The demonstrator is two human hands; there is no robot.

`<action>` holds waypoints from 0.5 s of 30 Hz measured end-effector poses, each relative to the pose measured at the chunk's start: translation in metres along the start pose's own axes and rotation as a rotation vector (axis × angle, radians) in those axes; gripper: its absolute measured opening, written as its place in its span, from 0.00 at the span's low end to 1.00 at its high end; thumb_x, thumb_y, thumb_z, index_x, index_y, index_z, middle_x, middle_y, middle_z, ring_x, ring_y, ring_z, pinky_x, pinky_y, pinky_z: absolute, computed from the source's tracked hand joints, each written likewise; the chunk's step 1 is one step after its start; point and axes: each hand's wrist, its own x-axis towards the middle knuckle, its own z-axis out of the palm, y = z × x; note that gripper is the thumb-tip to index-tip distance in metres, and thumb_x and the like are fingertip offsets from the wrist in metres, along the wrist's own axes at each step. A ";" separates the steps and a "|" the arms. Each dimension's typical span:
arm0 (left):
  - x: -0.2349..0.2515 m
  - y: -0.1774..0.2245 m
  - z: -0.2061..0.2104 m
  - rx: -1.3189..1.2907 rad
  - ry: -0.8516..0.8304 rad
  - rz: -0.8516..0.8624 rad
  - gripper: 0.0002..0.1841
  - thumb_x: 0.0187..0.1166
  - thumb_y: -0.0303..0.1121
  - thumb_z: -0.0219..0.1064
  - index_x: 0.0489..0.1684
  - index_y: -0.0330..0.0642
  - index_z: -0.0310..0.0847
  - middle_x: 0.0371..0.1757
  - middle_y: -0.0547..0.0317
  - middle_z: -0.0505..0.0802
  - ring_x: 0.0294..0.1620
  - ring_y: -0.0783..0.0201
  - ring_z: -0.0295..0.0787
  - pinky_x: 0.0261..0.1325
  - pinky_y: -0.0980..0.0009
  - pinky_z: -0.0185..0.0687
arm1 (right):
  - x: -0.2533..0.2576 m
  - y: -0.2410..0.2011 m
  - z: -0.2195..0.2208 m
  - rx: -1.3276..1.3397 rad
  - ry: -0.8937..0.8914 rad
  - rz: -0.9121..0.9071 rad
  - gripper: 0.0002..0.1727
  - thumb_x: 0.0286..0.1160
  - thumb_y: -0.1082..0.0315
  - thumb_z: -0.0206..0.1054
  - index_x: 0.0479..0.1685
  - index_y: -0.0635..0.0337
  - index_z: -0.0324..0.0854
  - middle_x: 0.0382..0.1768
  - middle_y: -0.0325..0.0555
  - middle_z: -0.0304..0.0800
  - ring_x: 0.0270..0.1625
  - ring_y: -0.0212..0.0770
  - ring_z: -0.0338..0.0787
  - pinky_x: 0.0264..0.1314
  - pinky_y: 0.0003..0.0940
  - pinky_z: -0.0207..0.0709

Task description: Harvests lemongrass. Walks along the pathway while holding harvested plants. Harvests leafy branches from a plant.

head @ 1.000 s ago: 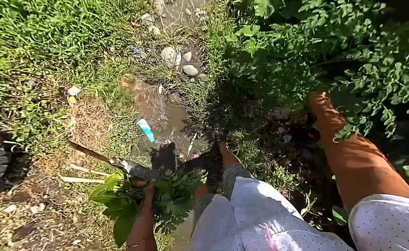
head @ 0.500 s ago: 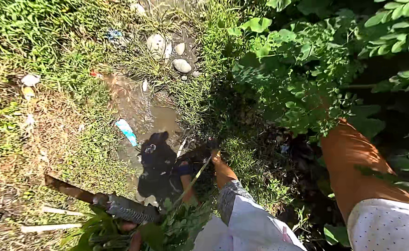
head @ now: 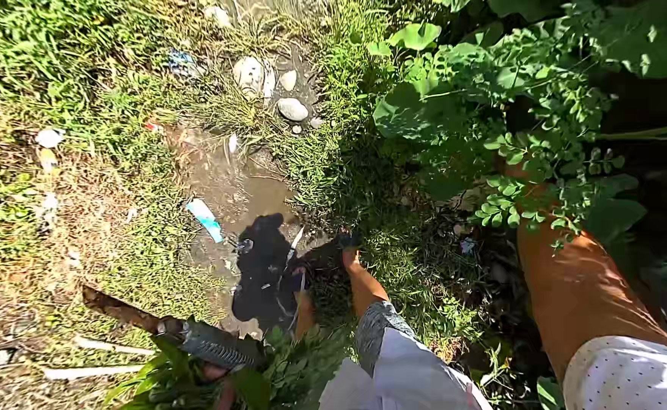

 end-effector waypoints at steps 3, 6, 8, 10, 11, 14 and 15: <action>0.000 -0.001 0.004 -0.026 0.015 0.001 0.14 0.82 0.32 0.68 0.55 0.69 0.90 0.55 0.88 0.95 0.59 0.87 0.88 0.67 0.82 0.82 | -0.002 0.005 -0.002 0.211 0.036 0.001 0.26 0.97 0.72 0.38 0.86 0.78 0.56 0.89 0.68 0.57 0.92 0.54 0.58 0.93 0.42 0.47; -0.001 -0.001 0.005 0.001 0.034 0.000 0.15 0.80 0.30 0.69 0.55 0.67 0.89 0.54 0.89 0.95 0.58 0.87 0.88 0.67 0.82 0.82 | -0.004 0.007 0.000 0.377 0.096 -0.007 0.25 0.96 0.71 0.40 0.84 0.80 0.58 0.87 0.71 0.60 0.91 0.58 0.60 0.93 0.44 0.49; 0.000 0.000 0.006 0.013 0.037 0.012 0.15 0.80 0.30 0.69 0.55 0.67 0.89 0.53 0.89 0.95 0.58 0.87 0.88 0.67 0.82 0.82 | -0.006 0.005 0.000 0.361 0.095 -0.006 0.26 0.97 0.71 0.39 0.85 0.81 0.57 0.88 0.72 0.59 0.91 0.59 0.59 0.93 0.46 0.47; 0.001 -0.003 0.004 0.007 0.030 0.030 0.14 0.80 0.32 0.70 0.55 0.68 0.89 0.54 0.89 0.94 0.58 0.87 0.88 0.67 0.82 0.82 | -0.007 0.005 -0.001 0.361 0.099 -0.015 0.26 0.97 0.71 0.39 0.84 0.82 0.57 0.87 0.73 0.59 0.91 0.60 0.59 0.93 0.46 0.47; 0.002 -0.004 0.004 0.004 0.027 0.039 0.14 0.80 0.32 0.70 0.55 0.68 0.89 0.54 0.89 0.94 0.58 0.87 0.88 0.67 0.82 0.82 | -0.007 0.004 -0.001 0.374 0.110 -0.010 0.25 0.96 0.72 0.40 0.84 0.82 0.58 0.86 0.73 0.60 0.90 0.60 0.61 0.92 0.46 0.49; 0.002 -0.003 0.007 0.000 0.044 0.052 0.14 0.79 0.31 0.70 0.56 0.66 0.90 0.54 0.88 0.95 0.58 0.87 0.88 0.67 0.82 0.82 | -0.006 -0.002 -0.002 0.403 0.123 0.056 0.25 0.95 0.73 0.43 0.84 0.81 0.59 0.86 0.72 0.62 0.89 0.59 0.63 0.91 0.45 0.52; 0.000 -0.001 0.010 -0.002 0.066 0.051 0.15 0.79 0.27 0.69 0.56 0.61 0.89 0.54 0.87 0.95 0.58 0.86 0.88 0.67 0.81 0.82 | -0.006 -0.003 -0.003 0.386 0.118 0.084 0.25 0.95 0.72 0.43 0.84 0.80 0.59 0.86 0.70 0.63 0.89 0.57 0.64 0.91 0.44 0.53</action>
